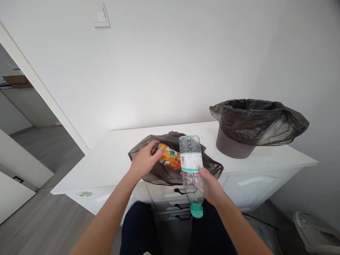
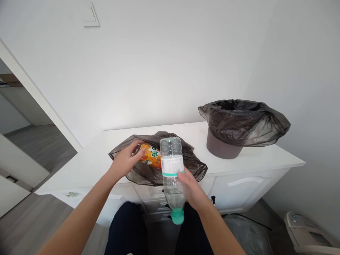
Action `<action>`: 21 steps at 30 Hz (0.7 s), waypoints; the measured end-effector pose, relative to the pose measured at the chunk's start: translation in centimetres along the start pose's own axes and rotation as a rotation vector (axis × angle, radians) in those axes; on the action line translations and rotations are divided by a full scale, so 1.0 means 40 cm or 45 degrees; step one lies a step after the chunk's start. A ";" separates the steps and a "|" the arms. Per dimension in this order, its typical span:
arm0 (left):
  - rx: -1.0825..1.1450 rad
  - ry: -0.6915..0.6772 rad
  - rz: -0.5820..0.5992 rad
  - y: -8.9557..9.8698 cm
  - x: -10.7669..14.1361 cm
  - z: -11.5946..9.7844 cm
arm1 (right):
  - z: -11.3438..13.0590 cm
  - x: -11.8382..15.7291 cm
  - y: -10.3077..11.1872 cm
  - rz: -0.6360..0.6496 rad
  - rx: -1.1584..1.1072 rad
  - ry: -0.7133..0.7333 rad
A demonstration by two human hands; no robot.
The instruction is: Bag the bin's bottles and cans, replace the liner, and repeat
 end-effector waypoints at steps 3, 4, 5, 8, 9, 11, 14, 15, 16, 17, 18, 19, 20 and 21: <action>0.183 0.041 0.043 -0.005 0.002 0.011 | 0.010 -0.015 -0.071 -0.053 -0.135 -0.030; 0.259 0.043 0.033 -0.007 0.006 0.013 | 0.014 -0.012 -0.088 -0.058 -0.190 -0.047; 0.332 0.040 0.022 -0.009 0.011 0.016 | 0.016 -0.006 -0.102 -0.067 -0.250 -0.071; 0.434 0.025 -0.006 -0.011 0.037 0.023 | 0.015 0.026 -0.125 -0.111 -0.459 -0.185; 0.434 0.028 -0.017 -0.008 0.049 0.025 | 0.011 0.040 -0.130 -0.122 -0.526 -0.234; 0.442 0.057 -0.055 0.004 0.083 0.024 | 0.003 0.071 -0.141 -0.125 -0.635 -0.320; 0.506 0.139 -0.154 0.041 0.156 0.018 | -0.004 0.115 -0.165 -0.073 -0.683 -0.407; 0.522 0.165 -0.197 0.057 0.184 0.018 | -0.004 0.128 -0.174 -0.039 -0.669 -0.425; 0.530 0.186 -0.239 0.076 0.211 0.021 | -0.004 0.139 -0.180 -0.006 -0.648 -0.439; 0.529 0.202 -0.278 0.095 0.236 0.029 | -0.005 0.148 -0.184 0.030 -0.622 -0.456; 0.522 0.210 -0.314 0.116 0.258 0.043 | -0.008 0.153 -0.182 0.060 -0.593 -0.477; 0.507 0.214 -0.350 0.138 0.273 0.063 | -0.015 0.156 -0.175 0.077 -0.568 -0.497; 0.484 0.222 -0.396 0.162 0.282 0.088 | -0.025 0.157 -0.163 0.083 -0.545 -0.518; 0.454 0.234 -0.455 0.186 0.283 0.120 | -0.040 0.156 -0.145 0.071 -0.519 -0.537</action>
Point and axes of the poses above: each hand's wrist, its own x-axis away from the middle knuckle, its own y-axis out of the back of the hand, z = x × y, the point moved 2 cm from there along -x, towards the middle knuckle, and after that the axes turned 15 degrees about -z, right-handed, at the moved point
